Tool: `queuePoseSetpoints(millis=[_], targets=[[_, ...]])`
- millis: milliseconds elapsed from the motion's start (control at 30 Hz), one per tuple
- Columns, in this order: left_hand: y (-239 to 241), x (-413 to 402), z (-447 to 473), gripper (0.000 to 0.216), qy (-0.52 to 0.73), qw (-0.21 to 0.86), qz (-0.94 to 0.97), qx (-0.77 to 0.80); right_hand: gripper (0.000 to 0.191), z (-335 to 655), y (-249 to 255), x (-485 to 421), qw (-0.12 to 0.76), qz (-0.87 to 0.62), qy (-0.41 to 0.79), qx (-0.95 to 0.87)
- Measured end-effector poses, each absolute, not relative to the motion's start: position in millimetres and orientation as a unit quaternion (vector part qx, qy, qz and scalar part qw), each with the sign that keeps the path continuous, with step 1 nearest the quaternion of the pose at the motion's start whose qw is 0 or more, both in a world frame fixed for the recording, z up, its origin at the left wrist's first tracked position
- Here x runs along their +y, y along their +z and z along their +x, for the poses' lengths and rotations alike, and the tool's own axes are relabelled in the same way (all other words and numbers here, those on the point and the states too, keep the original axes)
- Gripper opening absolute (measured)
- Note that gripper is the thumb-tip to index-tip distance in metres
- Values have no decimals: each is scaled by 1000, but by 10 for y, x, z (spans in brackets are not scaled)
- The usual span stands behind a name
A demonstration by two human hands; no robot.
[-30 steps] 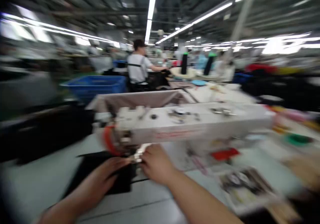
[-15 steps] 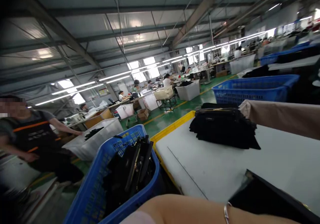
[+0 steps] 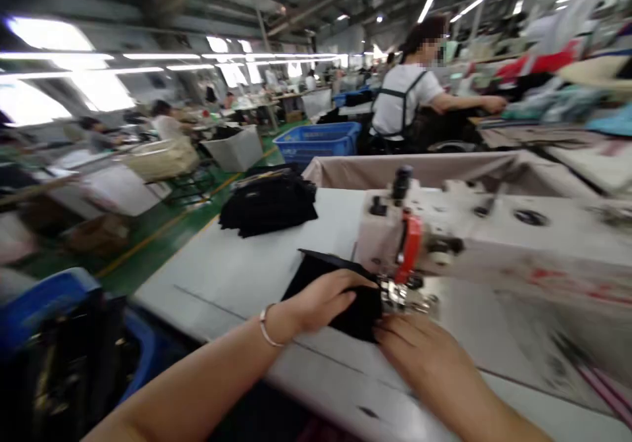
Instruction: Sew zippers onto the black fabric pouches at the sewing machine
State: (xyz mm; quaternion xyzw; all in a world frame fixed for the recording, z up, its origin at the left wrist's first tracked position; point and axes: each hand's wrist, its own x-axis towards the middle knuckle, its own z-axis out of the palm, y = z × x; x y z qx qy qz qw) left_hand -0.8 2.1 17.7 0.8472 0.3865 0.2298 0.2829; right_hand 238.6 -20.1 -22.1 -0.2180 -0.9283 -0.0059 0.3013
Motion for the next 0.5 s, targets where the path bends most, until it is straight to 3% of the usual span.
queuePoseSetpoints(millis=[133,233,367,500], targets=[[95,20,-132,42,260,304,850,342,14,2352,-214,-265,267,-254,38,-929],[80,-71,-80,47,217,201,905,305,13,2289,-156,-269,269,-236,45,-933],[82,-164,45,38,134,32,953,271,19,2294,-122,-280,261,-219,49,-939],[54,-173,79,31,101,-34,963,248,18,2289,-129,-283,254,-217,64,-940]])
